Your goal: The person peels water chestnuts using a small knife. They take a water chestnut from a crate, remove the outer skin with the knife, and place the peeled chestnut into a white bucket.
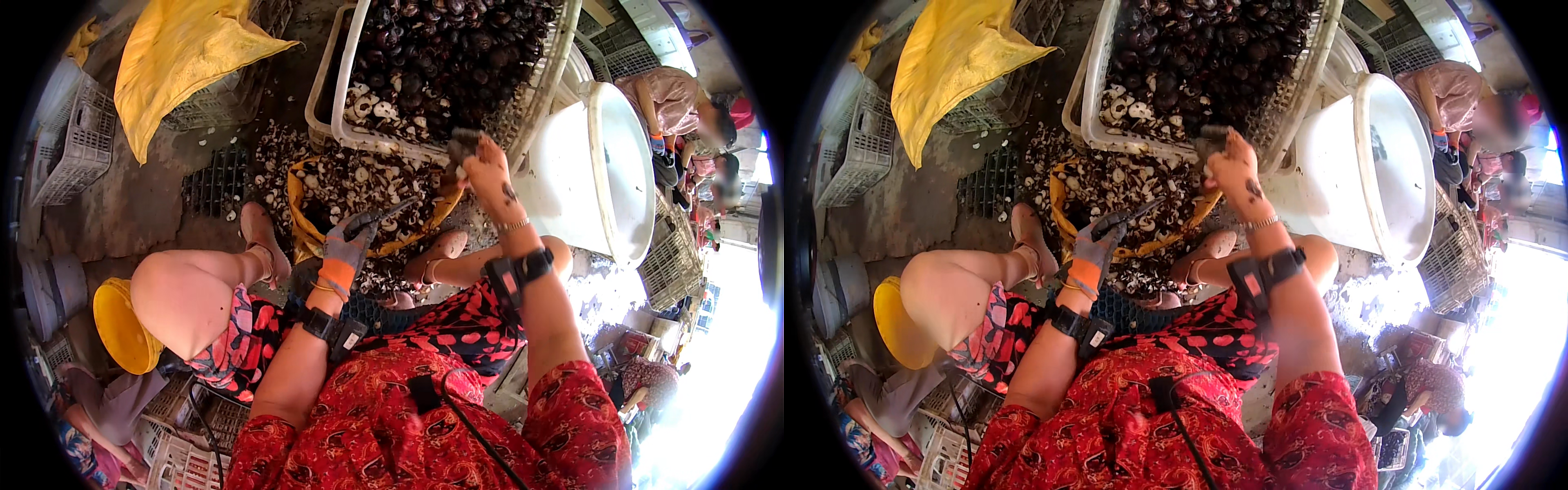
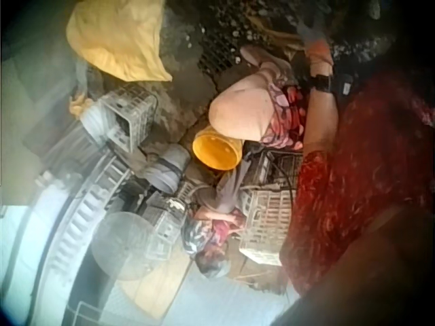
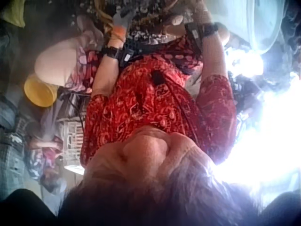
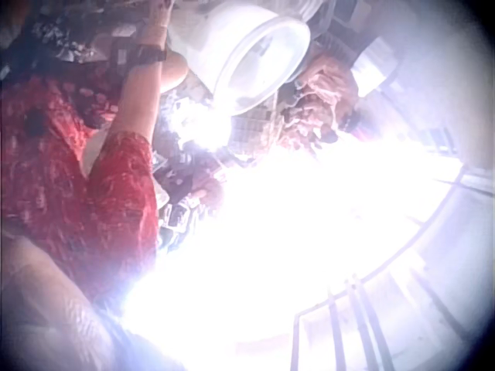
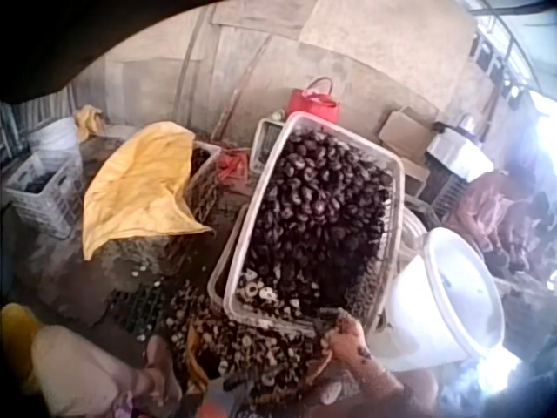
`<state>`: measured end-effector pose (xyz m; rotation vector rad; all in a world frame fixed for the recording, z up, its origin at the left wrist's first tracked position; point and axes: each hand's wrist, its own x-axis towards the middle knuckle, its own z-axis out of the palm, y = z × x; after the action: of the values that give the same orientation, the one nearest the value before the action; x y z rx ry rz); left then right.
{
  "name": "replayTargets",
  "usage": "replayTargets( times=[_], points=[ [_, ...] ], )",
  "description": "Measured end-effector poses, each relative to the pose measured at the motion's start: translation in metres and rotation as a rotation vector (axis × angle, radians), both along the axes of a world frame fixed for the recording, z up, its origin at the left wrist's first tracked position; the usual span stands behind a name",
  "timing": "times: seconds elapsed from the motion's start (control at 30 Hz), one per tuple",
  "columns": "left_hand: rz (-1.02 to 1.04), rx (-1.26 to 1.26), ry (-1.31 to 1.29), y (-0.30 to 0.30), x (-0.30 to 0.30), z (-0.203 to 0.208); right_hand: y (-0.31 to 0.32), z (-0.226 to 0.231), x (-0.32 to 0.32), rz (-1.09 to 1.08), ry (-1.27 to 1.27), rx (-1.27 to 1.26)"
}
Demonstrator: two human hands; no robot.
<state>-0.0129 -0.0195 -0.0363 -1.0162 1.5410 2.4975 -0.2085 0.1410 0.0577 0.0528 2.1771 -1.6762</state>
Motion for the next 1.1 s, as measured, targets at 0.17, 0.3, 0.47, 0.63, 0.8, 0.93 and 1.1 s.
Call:
replayTargets(
  times=[0.17, 0.3, 0.47, 0.63, 0.8, 0.93, 1.1],
  points=[
    [0.033, 0.057, 0.021, 0.004, -0.008, -0.004, -0.042, -0.005, -0.065, 0.43, 0.602, 0.957],
    [0.012, 0.019, 0.05, 0.004, -0.01, 0.0, -0.074, -0.016, -0.092, 0.428, 0.527, 1.032],
    [0.056, 0.078, 0.083, 0.009, -0.011, -0.008, -0.11, -0.027, -0.105, 0.43, 0.38, 1.028],
    [0.128, 0.085, 0.17, 0.0, -0.012, -0.011, -0.109, -0.022, -0.092, 0.238, 0.236, 0.534],
    [0.283, 0.44, 0.188, -0.014, -0.012, 0.03, -0.062, 0.031, 0.009, 0.477, -0.002, 0.005],
    [0.068, 0.544, 0.25, 0.0, -0.006, 0.031, -0.024, 0.009, 0.085, 0.521, -0.212, 0.147],
    [-0.118, 0.494, 0.199, 0.009, 0.007, 0.049, -0.019, 0.047, 0.121, 0.627, -0.118, 0.067]
  ],
)
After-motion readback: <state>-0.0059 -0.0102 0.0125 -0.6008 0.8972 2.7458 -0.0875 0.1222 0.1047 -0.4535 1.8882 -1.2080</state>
